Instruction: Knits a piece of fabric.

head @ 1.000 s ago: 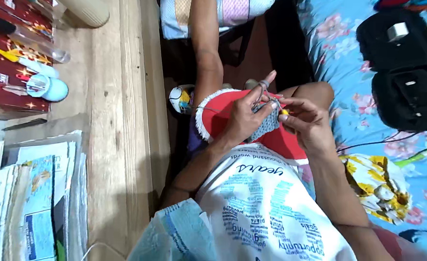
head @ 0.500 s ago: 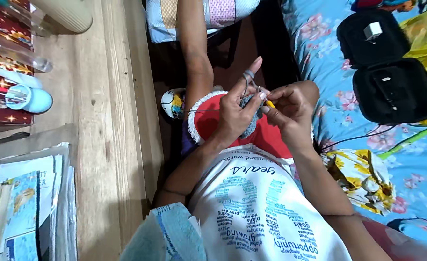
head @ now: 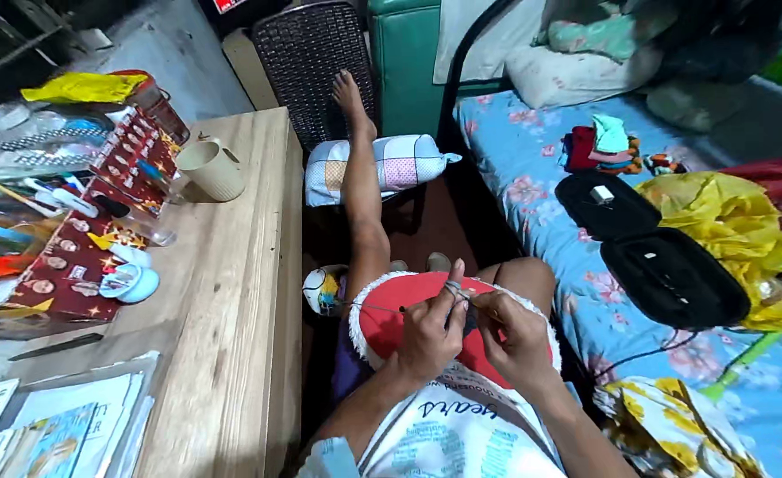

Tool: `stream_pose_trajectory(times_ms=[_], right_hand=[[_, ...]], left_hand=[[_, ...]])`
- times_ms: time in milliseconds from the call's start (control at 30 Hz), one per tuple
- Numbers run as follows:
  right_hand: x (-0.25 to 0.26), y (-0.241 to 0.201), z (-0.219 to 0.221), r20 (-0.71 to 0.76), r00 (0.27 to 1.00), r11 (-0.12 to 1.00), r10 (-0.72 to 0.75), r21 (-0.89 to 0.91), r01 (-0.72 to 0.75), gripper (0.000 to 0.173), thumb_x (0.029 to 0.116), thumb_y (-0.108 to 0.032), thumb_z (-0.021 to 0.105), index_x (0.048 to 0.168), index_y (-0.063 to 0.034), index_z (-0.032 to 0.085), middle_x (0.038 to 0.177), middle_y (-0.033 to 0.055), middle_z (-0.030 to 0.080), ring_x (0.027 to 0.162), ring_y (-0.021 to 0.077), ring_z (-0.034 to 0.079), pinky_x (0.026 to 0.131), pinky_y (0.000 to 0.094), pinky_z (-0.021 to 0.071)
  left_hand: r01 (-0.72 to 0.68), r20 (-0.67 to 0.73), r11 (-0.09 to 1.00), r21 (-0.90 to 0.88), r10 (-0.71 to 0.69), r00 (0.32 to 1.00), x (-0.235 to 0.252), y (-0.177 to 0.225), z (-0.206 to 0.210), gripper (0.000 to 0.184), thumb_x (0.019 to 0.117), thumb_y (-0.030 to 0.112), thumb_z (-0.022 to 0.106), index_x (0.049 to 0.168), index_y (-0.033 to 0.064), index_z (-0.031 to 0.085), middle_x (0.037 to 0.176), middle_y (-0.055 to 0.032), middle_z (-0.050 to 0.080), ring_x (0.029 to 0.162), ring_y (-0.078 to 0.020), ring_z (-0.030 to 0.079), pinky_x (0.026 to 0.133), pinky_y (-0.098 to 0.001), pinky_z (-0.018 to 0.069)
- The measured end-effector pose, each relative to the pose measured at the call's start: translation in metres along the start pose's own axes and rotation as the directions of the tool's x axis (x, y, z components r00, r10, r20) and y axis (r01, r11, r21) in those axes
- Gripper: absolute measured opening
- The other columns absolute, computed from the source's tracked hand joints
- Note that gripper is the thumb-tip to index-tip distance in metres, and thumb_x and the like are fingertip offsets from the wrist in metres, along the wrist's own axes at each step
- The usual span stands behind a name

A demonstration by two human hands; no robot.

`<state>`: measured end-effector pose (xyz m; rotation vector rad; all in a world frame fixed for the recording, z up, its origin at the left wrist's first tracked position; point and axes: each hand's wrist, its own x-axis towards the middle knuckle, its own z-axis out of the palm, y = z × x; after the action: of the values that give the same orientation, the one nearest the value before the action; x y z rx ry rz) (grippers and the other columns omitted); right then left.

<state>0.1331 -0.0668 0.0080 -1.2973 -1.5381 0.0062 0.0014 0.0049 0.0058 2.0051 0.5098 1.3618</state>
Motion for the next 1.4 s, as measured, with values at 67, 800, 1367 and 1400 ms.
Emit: stream_pose_trajectory(times_ms=[67,800,1367,1400], right_hand=[[0.003,-0.006,-0.004,0.06,0.974,0.912,0.22,0.341,-0.227,0.015,0.0957,-0.005,0.06,0.108,0.0035,0.064,0.092,0.0029,0.071,0.073,-0.0017,0.063,0.065,0.012,0.0528],[-0.016,0.007,0.0,-0.04,0.988,0.988,-0.148,0.029,0.149,0.01,0.0975,-0.006,0.056,0.101,0.0007,0.062,0.088,0.0122,0.064,0.076,0.0085,0.061,0.067,0.0144,0.0502],[-0.002,-0.011,-0.005,0.247,0.832,0.61,0.496,0.583,-0.537,0.013,0.0907,0.002,0.06,0.101,-0.0063,0.063,0.08,-0.0077,0.068,0.057,-0.0049,0.055,0.049,0.012,0.0441],[0.001,-0.01,-0.005,0.274,0.813,0.523,0.513,0.652,-0.55,0.014,0.0904,0.002,0.06,0.1,-0.0066,0.063,0.079,-0.0052,0.068,0.054,-0.0035,0.054,0.046,0.0127,0.0424]], left_hand=[[-0.075,-0.074,0.997,-0.023,0.073,0.995,-0.002,-0.001,0.004,0.033,0.0954,0.0,0.061,0.125,-0.0149,0.062,0.096,-0.0159,0.075,0.085,-0.0085,0.073,0.082,-0.0212,0.0576],[0.249,0.319,0.895,-0.37,-0.13,0.939,0.028,-0.002,-0.053,0.036,0.0896,-0.005,0.055,0.124,-0.0148,0.062,0.099,-0.0046,0.071,0.089,0.0025,0.063,0.085,-0.0167,0.0533],[-0.115,0.086,0.992,0.044,0.11,0.99,-0.004,-0.015,-0.007,0.033,0.0921,-0.001,0.058,0.122,-0.0103,0.068,0.089,-0.0179,0.074,0.078,-0.0171,0.071,0.076,-0.0275,0.0583],[-0.099,0.073,0.995,-0.023,0.1,0.992,-0.003,-0.013,-0.006,0.032,0.0923,-0.002,0.059,0.122,-0.0115,0.068,0.092,-0.0179,0.074,0.081,-0.0145,0.071,0.08,-0.0253,0.0578]])
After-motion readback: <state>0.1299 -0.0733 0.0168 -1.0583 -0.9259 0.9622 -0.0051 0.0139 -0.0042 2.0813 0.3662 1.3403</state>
